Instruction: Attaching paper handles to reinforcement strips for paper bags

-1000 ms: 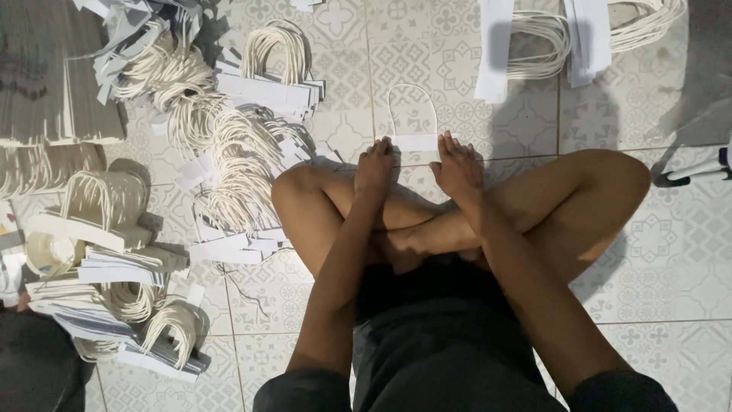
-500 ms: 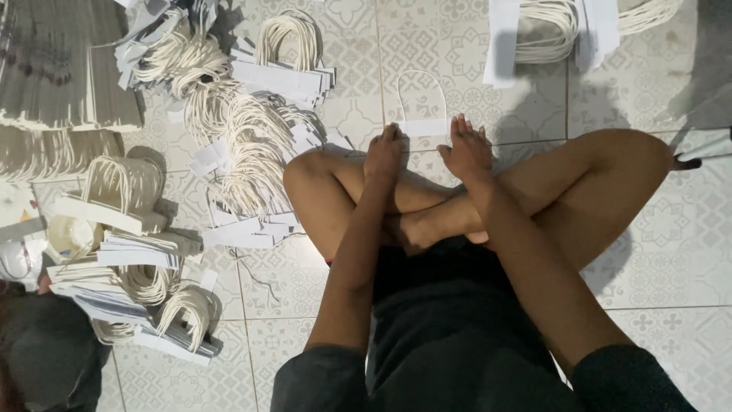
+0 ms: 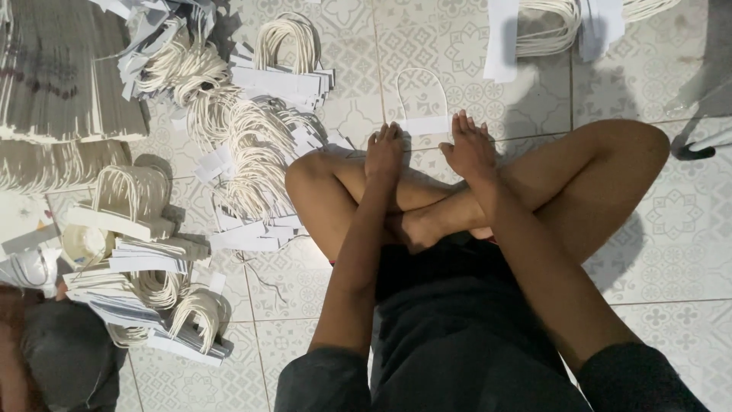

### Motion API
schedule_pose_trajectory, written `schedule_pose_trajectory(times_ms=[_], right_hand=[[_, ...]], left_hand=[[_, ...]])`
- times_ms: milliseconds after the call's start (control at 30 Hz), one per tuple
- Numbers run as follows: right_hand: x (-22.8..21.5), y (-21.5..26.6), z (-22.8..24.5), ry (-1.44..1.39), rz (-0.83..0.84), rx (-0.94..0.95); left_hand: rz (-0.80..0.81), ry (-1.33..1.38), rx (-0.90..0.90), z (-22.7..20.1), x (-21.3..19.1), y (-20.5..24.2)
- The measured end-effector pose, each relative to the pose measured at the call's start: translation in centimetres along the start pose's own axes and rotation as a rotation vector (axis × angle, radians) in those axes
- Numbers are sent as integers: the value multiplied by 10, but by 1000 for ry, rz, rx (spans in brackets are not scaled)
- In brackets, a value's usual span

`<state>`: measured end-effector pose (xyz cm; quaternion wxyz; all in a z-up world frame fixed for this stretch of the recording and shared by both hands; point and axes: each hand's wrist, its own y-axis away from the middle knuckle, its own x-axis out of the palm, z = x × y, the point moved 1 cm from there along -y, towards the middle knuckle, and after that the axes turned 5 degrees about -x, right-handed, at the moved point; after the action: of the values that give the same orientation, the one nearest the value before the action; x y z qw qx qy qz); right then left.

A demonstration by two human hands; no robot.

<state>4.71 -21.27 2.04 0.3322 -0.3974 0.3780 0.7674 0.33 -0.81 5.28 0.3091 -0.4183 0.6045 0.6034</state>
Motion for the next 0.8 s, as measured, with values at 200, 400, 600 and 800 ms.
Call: schedule_pose_trajectory(times_ms=[200,400,600,800], right_hand=[[10,-5,-7,13,-7,-10],[5,-6,6,61,-26,-22],[-17,-9,52,-3,-4,-108],[5,-33,72,-17,28,-288]], left_hand=[[-1,-49,-7,3,22,-13],[-18,-134,12,3,28,-18],[-68,-60,23,7,45,-30],[-91,-71,40,9,48,-31]])
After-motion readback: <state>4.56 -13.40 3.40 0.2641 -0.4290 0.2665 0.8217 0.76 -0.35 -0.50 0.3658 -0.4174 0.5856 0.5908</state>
